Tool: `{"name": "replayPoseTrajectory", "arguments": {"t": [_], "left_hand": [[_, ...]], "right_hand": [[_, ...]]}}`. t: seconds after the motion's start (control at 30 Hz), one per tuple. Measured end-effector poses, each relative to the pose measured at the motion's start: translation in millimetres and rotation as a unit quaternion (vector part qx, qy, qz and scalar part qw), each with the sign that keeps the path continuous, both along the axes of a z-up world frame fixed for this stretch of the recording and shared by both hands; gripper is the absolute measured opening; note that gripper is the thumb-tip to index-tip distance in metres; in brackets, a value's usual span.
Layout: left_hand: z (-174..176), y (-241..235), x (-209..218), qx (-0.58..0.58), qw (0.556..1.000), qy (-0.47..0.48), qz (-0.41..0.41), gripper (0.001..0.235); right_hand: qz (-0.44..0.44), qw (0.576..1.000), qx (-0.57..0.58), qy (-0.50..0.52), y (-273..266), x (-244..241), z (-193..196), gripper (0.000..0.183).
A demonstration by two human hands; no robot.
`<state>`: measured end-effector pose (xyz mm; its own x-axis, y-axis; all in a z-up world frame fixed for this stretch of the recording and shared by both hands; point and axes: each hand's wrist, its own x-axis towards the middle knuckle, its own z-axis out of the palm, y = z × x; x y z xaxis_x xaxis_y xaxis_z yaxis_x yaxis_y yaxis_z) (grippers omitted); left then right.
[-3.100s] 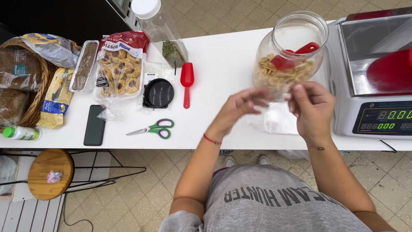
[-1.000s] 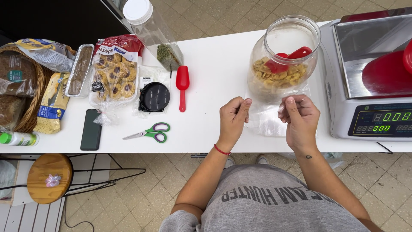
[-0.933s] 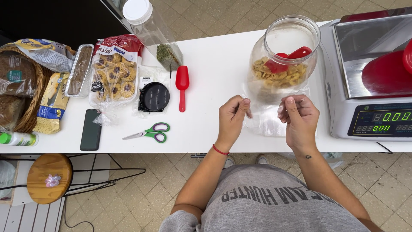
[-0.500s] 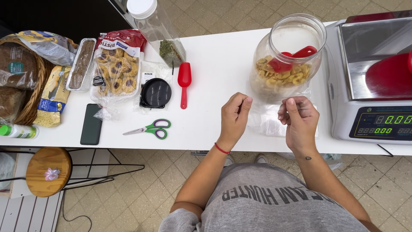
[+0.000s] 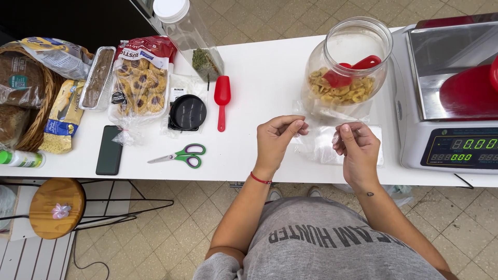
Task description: The person scoops dried banana chips from a glass jar into a red bowl on a digital scale, then transfers the chips into small plastic bags. The person repeats this process multiple times, placing the filled bags into a red tray.
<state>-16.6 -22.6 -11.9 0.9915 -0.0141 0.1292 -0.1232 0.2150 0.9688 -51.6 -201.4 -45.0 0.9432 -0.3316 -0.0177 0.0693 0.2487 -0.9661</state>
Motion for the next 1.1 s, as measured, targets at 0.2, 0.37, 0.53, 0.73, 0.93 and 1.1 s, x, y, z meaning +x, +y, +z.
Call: {"name": "replayPoseTrajectory", "arguments": {"t": [0.2,0.37,0.53,0.73,0.93,1.1], "left_hand": [[-8.5,-0.7,-0.3,0.019,1.0,0.017,-0.015,0.009],[-10.3,1.0,-0.3,0.04,0.999,0.006,-0.006,0.008],[-3.3,1.4,0.9,0.14,0.985,-0.085,0.05,0.011],[-31.3,-2.1,5.9,0.236,0.956,-0.157,0.077,0.036],[-16.0,2.2,-1.0,0.149,0.988,-0.038,-0.003,0.043],[-3.0,9.6,-5.4,-0.013,0.993,0.084,-0.084,0.014]], "right_hand": [[0.008,1.0,0.013,0.018,4.8,-3.8,1.0,0.017],[0.01,1.0,0.01,0.025,2.8,-7.5,-1.2,0.017],[0.006,1.0,0.009,0.025,-0.4,-10.5,-4.6,0.018],[0.012,1.0,-0.007,0.022,-0.2,-13.0,-8.8,0.018],[0.008,0.999,0.0,0.034,-1.1,-12.8,-10.3,0.017],[-0.002,0.999,0.004,0.042,-8.5,-11.7,-16.0,0.016]]}}
